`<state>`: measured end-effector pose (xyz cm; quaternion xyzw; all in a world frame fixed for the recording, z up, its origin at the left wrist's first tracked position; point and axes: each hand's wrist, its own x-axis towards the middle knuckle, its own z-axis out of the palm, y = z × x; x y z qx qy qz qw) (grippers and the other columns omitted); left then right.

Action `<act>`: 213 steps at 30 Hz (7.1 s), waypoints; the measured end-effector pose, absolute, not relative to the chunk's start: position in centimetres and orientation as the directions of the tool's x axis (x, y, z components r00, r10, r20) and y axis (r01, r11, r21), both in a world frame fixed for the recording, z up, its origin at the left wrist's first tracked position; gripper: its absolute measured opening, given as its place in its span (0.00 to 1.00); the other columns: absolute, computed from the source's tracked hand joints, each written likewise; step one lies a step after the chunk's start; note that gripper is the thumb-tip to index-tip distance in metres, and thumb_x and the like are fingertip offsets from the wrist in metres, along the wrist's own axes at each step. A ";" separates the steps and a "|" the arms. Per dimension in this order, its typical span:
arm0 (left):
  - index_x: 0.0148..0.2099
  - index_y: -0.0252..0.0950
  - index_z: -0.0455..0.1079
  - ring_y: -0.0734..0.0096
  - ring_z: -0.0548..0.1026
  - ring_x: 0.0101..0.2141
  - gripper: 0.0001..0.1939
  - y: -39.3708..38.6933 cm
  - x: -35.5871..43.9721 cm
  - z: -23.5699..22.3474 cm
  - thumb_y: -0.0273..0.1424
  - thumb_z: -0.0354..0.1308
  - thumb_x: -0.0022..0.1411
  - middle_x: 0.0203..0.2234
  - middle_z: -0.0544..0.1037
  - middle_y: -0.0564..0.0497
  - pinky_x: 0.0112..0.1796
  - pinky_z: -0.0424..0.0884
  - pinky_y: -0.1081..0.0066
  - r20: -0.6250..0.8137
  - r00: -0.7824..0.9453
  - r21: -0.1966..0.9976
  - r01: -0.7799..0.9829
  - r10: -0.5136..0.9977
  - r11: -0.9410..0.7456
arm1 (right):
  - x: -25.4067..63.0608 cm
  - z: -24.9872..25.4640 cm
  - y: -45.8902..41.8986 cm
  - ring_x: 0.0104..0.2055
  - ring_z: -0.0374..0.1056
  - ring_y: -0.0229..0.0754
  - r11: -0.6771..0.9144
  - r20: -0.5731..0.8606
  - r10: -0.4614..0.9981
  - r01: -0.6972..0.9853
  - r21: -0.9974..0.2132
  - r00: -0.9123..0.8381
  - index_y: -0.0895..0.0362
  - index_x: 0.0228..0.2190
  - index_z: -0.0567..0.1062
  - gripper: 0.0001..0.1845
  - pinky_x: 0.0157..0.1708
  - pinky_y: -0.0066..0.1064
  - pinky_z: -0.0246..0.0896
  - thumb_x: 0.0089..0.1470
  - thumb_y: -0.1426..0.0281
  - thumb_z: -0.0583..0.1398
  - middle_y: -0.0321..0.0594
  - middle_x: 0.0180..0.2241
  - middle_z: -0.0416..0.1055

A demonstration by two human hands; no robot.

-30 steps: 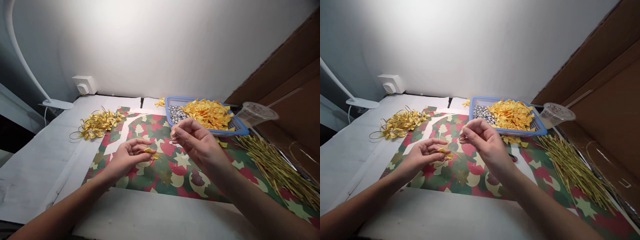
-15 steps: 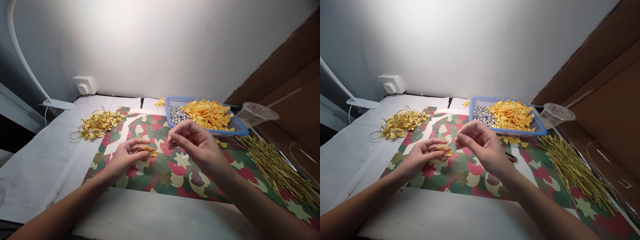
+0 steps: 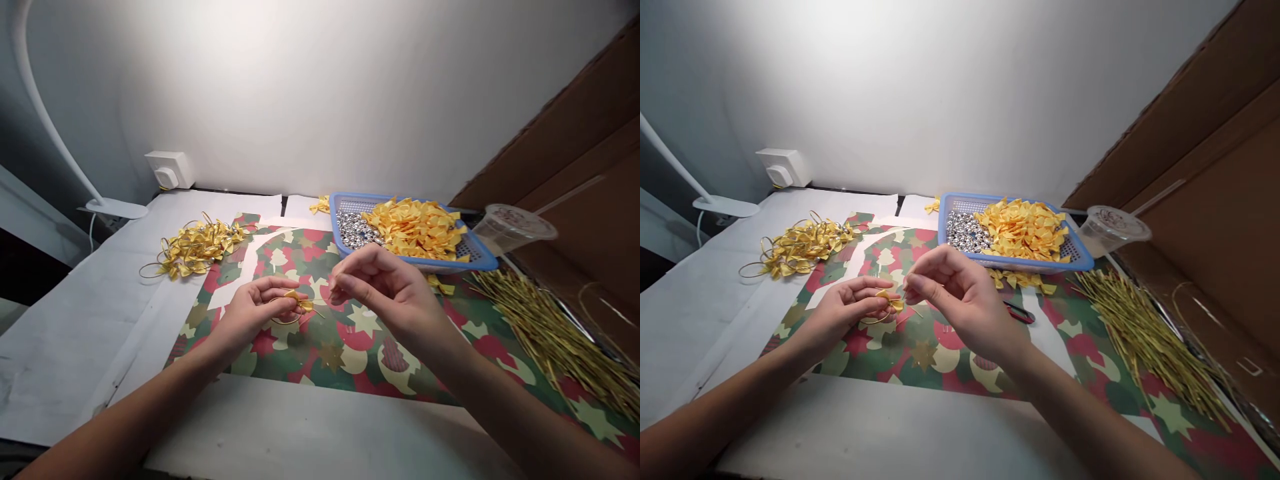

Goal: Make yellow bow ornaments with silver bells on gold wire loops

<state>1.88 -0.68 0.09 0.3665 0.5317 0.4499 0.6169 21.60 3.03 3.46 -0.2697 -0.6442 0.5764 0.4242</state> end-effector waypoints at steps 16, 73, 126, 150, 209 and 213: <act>0.40 0.34 0.76 0.65 0.81 0.33 0.12 -0.9 2.2 0.8 0.29 0.66 0.50 0.32 0.84 0.47 0.38 0.76 0.69 -0.333 0.046 0.932 -0.136 0.942 0.336 | 21.8 3.3 3.3 0.29 0.71 0.33 0.163 0.232 0.874 -0.191 -0.968 -0.426 0.53 0.29 0.73 0.04 0.34 0.25 0.71 0.56 0.68 0.62 0.33 0.27 0.73; 0.37 0.38 0.71 0.65 0.79 0.39 0.05 -1.3 2.2 -0.5 0.31 0.62 0.58 0.34 0.81 0.51 0.41 0.76 0.71 0.049 -0.148 0.991 0.131 0.988 -0.030 | 18.6 -2.8 1.6 0.29 0.71 0.39 0.021 0.035 0.920 -0.041 -0.999 -0.391 0.54 0.29 0.65 0.12 0.28 0.30 0.67 0.52 0.61 0.63 0.34 0.27 0.70; 0.36 0.35 0.73 0.69 0.81 0.30 0.06 -1.0 1.9 -0.8 0.26 0.62 0.54 0.30 0.80 0.50 0.33 0.81 0.72 0.131 -0.027 0.951 0.286 0.991 -0.118 | 20.0 -3.4 2.9 0.30 0.73 0.39 0.374 0.290 0.844 0.108 -0.921 -0.451 0.55 0.31 0.71 0.06 0.30 0.30 0.70 0.60 0.67 0.57 0.38 0.29 0.74; 0.33 0.36 0.72 0.67 0.81 0.28 0.10 0.0 1.4 -0.3 0.29 0.68 0.46 0.24 0.81 0.52 0.30 0.78 0.72 -0.196 0.010 0.980 0.036 0.980 0.196 | 19.8 -4.5 3.3 0.31 0.71 0.39 0.076 0.150 0.882 -0.180 -0.981 -0.446 0.56 0.23 0.69 0.15 0.33 0.34 0.73 0.50 0.60 0.65 0.39 0.31 0.71; 0.24 0.36 0.65 0.72 0.73 0.27 0.10 -1.2 2.2 -0.7 0.21 0.59 0.56 0.24 0.75 0.52 0.29 0.69 0.72 0.408 0.105 0.746 0.534 0.907 -0.398 | 19.8 -3.9 2.1 0.31 0.70 0.40 0.464 0.428 0.858 0.072 -0.883 -0.282 0.55 0.22 0.69 0.10 0.31 0.33 0.68 0.52 0.74 0.62 0.38 0.26 0.72; 0.23 0.36 0.63 0.72 0.74 0.26 0.11 -1.4 2.3 -0.9 0.21 0.60 0.55 0.24 0.76 0.52 0.28 0.70 0.73 0.394 0.094 0.768 0.513 0.914 -0.384 | 19.8 -3.7 2.0 0.28 0.68 0.39 0.574 0.524 0.803 0.131 -0.808 -0.284 0.55 0.23 0.69 0.10 0.29 0.31 0.66 0.52 0.77 0.62 0.36 0.25 0.71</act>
